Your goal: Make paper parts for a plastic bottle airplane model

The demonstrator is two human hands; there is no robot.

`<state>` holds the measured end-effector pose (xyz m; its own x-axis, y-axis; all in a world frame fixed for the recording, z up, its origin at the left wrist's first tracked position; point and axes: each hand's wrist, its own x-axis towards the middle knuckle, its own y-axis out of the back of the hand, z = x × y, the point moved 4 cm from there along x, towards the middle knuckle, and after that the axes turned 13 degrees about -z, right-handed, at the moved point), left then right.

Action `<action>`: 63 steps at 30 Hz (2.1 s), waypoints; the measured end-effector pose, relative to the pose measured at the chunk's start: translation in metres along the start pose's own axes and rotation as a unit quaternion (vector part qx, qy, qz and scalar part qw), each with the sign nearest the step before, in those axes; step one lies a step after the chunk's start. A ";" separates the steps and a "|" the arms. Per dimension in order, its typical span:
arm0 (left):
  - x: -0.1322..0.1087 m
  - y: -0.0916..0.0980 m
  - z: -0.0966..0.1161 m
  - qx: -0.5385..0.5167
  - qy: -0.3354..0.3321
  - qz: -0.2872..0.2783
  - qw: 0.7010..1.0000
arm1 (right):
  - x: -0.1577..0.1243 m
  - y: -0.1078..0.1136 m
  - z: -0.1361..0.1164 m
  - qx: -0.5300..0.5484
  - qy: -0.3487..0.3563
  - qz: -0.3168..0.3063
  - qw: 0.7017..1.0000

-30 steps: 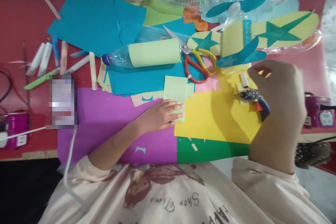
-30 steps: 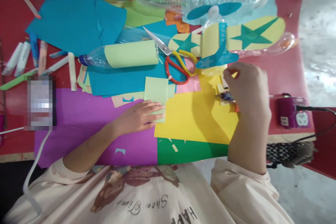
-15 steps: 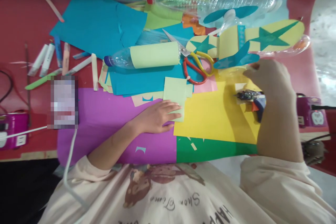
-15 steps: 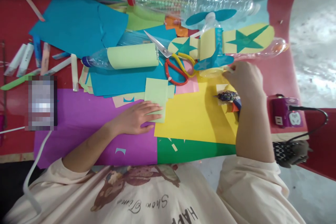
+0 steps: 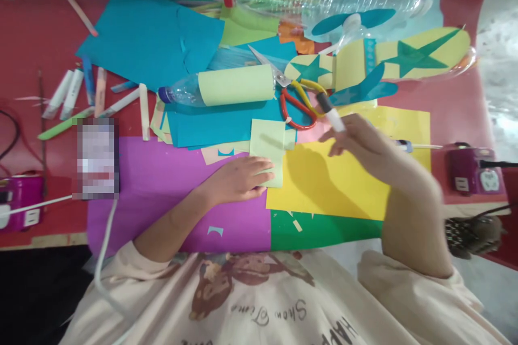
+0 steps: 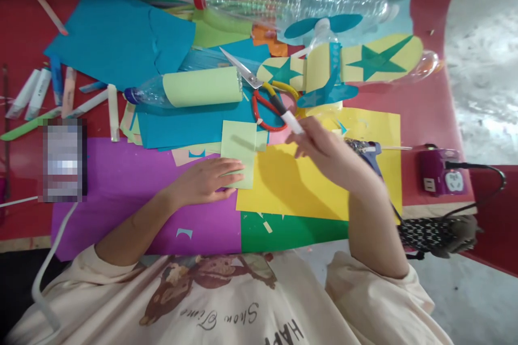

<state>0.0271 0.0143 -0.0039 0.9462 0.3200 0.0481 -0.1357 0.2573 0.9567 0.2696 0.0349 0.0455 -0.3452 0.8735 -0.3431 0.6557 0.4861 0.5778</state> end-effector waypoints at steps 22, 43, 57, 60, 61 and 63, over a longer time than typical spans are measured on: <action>0.010 -0.004 0.019 0.021 -0.051 0.038 0.998 | 0.070 -0.062 0.000 0.256 0.128 0.022 0.958; 0.002 -0.001 -0.019 0.000 0.125 -0.001 0.992 | 0.065 -0.052 0.011 0.372 0.057 0.060 0.924; 0.005 -0.001 0.001 -0.067 0.060 0.033 0.995 | 0.064 -0.056 0.012 0.404 0.043 -0.050 0.912; 0.005 0.000 0.000 -0.063 0.058 0.047 0.995 | 0.065 -0.057 0.012 0.378 0.055 -0.049 0.923; 0.005 -0.001 0.000 -0.063 0.058 0.050 0.995 | 0.066 -0.057 0.012 0.374 0.059 -0.052 0.924; 0.005 -0.001 0.000 -0.064 0.056 0.054 0.995 | 0.067 -0.058 0.013 0.373 0.066 -0.051 0.924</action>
<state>0.0323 0.0158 -0.0042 0.8862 0.4501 0.1096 -0.2779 0.3273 0.9031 0.2169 0.0647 -0.0209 -0.4770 0.8436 -0.2465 0.8789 0.4557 -0.1413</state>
